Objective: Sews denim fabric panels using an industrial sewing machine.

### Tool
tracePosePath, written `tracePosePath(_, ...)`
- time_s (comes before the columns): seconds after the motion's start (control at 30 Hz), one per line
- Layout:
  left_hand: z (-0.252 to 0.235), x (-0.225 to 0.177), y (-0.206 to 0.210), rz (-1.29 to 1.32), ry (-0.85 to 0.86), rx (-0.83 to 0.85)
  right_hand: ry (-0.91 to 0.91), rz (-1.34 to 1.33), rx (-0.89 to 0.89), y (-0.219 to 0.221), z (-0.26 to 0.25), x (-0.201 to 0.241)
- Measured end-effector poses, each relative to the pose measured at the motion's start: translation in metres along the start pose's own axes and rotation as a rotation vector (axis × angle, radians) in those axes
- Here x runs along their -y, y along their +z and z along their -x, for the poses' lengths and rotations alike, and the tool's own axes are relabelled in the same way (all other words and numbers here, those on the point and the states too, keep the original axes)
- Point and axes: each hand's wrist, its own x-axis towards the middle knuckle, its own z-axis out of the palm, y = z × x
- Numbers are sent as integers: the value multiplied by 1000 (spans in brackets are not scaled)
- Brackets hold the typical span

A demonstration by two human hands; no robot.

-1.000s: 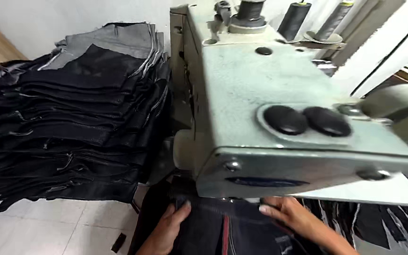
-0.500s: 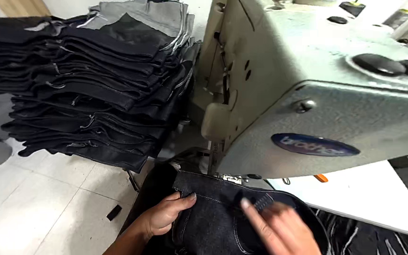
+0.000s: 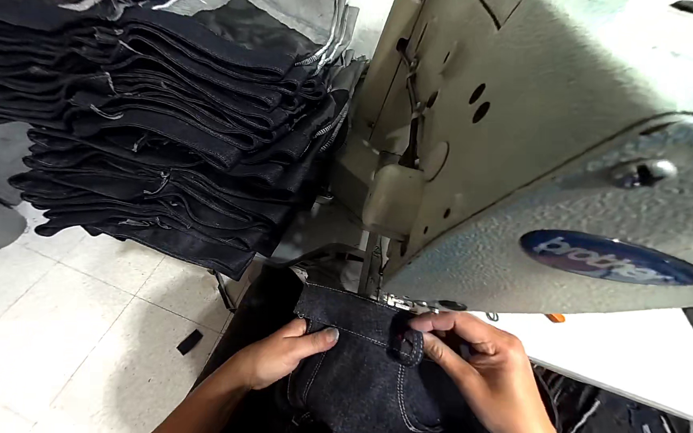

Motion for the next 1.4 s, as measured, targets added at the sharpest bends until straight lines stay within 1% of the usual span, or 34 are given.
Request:
tracePosePath(0.03,3,-6,-1,-269,3,-91,-46,95,-46,1,-1,-2)
tracePosePath(0.07,7,-13,-1,-570,9,-219,-84,147,-83,3,-3,-4)
tracePosePath(0.1,13,-23,2,-835,44,-362,-108,164,-96,3,-4,-7)
tracePosePath(0.13,17,-31,6,-1044,137,-533,-126,165,-93,3,-6,-8)
tracePosePath(0.17,18,-37,9,-1187,278,-704,-144,159,-80,3,-7,-10)
tracePosePath(0.2,18,-44,13,-1265,424,-817,-158,159,-72,3,-8,-10)
tracePosePath(0.23,17,-50,22,-1249,530,-839,-168,164,-72,3,-9,-9)
tracePosePath(0.27,17,-52,35,-1134,563,-751,-172,171,-79,4,-9,-8)
tracePosePath(0.3,15,-53,50,-943,514,-578,-175,175,-89,5,-9,-6)
tracePosePath(0.33,12,-52,63,-725,418,-381,-178,176,-104,7,-8,-5)
tracePosePath(0.37,7,-49,71,-540,314,-237,-184,177,-122,9,-7,-5)
tracePosePath(0.4,2,-44,77,-386,239,-174,-193,182,-140,11,-6,-4)
tracePosePath(0.43,-2,-38,81,-260,203,-175,-209,201,-156,13,-4,-4)
tracePosePath(0.5,-7,-31,83,-122,175,-232,-258,275,-171,16,-2,-2)
tracePosePath(0.6,-9,-28,88,-87,167,-325,-353,433,-90,12,3,2)
tracePosePath(0.67,-10,-27,91,-149,181,-371,-372,465,-38,8,5,1)
tracePosePath(0.7,-10,-24,90,-262,232,-381,-367,462,-27,7,6,0)
tracePosePath(0.73,-10,-20,87,-465,341,-403,-360,457,-25,6,7,-3)
tracePosePath(0.77,-11,-12,81,-743,533,-464,-355,454,-27,6,8,-5)
tracePosePath(0.8,-14,-5,73,-1019,769,-532,-351,452,-28,6,8,-7)
tracePosePath(0.83,-18,-3,63,-1214,972,-543,-346,448,-29,6,9,-9)
tracePosePath(0.87,-21,-5,55,-1358,1104,-499,-338,431,-31,5,9,-12)
tracePosePath(0.9,-25,-7,50,-1446,1182,-433,-320,386,-30,5,10,-16)
tracePosePath(0.93,-30,-8,46,-1480,1219,-361,-277,315,-19,3,11,-20)
tracePosePath(1.0,-35,-11,41,-1447,1198,-263,-152,133,-5,0,16,-30)
tracePosePath(1.03,-35,-13,39,-1433,1175,-243,-90,97,-22,-1,19,-35)
tracePosePath(1.1,-35,-16,40,-1441,1130,-256,7,108,-69,2,23,-41)
tracePosePath(1.17,-35,-14,42,-1440,1088,-303,19,137,-128,6,19,-41)
tracePosePath(1.23,-36,-15,43,-1429,1048,-352,-7,161,-173,7,11,-37)
tracePosePath(1.4,-35,-15,44,-1418,1026,-386,-55,132,-149,4,5,-37)
